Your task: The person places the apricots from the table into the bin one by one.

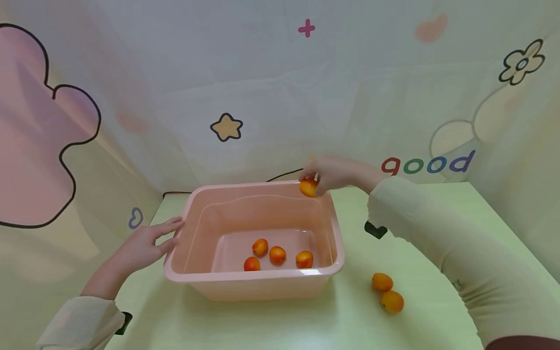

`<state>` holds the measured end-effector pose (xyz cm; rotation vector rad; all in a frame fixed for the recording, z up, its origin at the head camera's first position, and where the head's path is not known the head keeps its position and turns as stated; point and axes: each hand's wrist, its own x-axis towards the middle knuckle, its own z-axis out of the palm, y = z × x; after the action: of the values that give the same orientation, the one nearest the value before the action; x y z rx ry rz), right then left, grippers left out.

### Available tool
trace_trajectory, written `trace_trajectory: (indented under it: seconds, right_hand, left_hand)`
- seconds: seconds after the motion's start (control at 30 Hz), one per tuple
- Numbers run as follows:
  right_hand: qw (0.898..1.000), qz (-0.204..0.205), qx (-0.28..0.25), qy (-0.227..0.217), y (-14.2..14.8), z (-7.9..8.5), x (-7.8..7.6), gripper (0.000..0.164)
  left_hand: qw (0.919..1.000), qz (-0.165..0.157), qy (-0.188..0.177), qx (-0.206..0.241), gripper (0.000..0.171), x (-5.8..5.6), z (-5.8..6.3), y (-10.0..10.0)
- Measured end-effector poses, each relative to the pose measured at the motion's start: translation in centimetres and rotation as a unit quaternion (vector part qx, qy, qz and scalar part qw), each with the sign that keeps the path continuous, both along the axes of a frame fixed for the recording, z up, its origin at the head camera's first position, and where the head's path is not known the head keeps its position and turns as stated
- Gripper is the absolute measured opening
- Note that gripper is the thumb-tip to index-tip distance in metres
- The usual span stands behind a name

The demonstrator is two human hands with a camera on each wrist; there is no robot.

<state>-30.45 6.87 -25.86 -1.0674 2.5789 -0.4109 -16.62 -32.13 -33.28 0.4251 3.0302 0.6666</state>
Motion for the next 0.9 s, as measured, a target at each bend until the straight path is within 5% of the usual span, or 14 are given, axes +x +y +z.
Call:
trace_trajectory:
  seconds: [0.33, 0.57, 0.9]
  right_hand:
    - [0.999, -0.001, 0.035, -0.001, -4.1, -0.8, -0.4, 0.034]
    - [0.997, -0.042, 0.022, -0.057, -6.3, -2.2, -0.6, 0.04]
    - [0.994, -0.051, 0.037, -0.085, -8.0, -3.9, -1.4, 0.041]
  left_hand:
    - [1.0, -0.001, 0.003, 0.003, 0.048, 0.4, 0.4, 0.1]
    - [1.0, 0.0, 0.004, 0.001, 0.047, 0.2, 0.2, 0.0]
    - [1.0, 0.003, 0.003, -0.004, 0.048, 0.0, -0.1, -0.1]
